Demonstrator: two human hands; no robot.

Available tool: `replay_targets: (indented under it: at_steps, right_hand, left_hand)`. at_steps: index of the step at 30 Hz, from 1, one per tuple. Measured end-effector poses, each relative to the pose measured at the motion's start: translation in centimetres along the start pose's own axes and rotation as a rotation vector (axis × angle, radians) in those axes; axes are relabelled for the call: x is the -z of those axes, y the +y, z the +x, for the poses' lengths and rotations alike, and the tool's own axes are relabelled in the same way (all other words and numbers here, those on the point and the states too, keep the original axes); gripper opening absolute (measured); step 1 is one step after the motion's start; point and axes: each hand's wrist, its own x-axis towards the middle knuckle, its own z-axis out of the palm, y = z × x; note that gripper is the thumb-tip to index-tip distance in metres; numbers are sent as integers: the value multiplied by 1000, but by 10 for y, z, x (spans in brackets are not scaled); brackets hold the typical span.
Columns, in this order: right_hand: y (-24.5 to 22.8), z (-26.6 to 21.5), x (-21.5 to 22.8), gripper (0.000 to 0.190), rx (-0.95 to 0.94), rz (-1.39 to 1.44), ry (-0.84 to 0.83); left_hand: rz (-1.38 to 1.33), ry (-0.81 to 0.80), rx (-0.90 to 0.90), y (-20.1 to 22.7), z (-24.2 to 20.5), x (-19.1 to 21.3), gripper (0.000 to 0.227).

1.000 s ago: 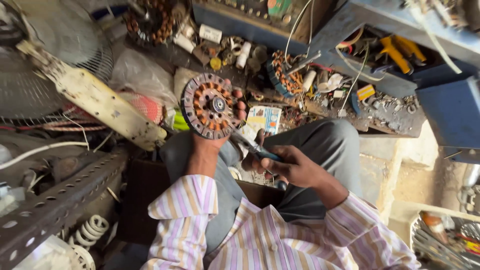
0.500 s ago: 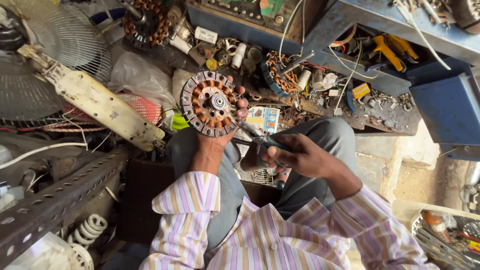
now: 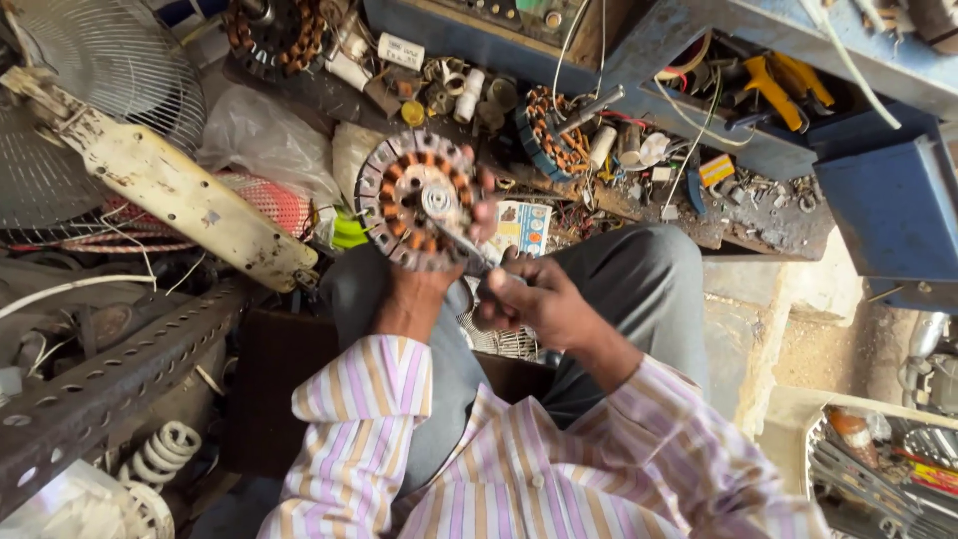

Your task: The person sits on the floor of a cluttered repair workshop and works on a fan motor. They hold the motor rotor, use a spanner on its central nut, tap and pry at the copper windings, and handle the motor parts by hand while turning them over.

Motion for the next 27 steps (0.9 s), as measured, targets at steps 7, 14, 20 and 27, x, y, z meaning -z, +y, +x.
replay_targets:
  at_steps: [7,14,20,27]
  right_hand:
    - [16,-19,-10,39,-197,689,-194]
    - [13,-33,65,33,-46,-1019,534]
    - [45,71,72,22,-341,-1746,121]
    - [97,121,110,35,-536,-1846,85]
  left_hand:
    - [63,-23,23,1,-14,-1,66]
    - [1124,582,-392,40,-15,93,45]
    - [538,689,-291,43,-14,14,60]
    - [457,527,-349,42,-15,-9,55]
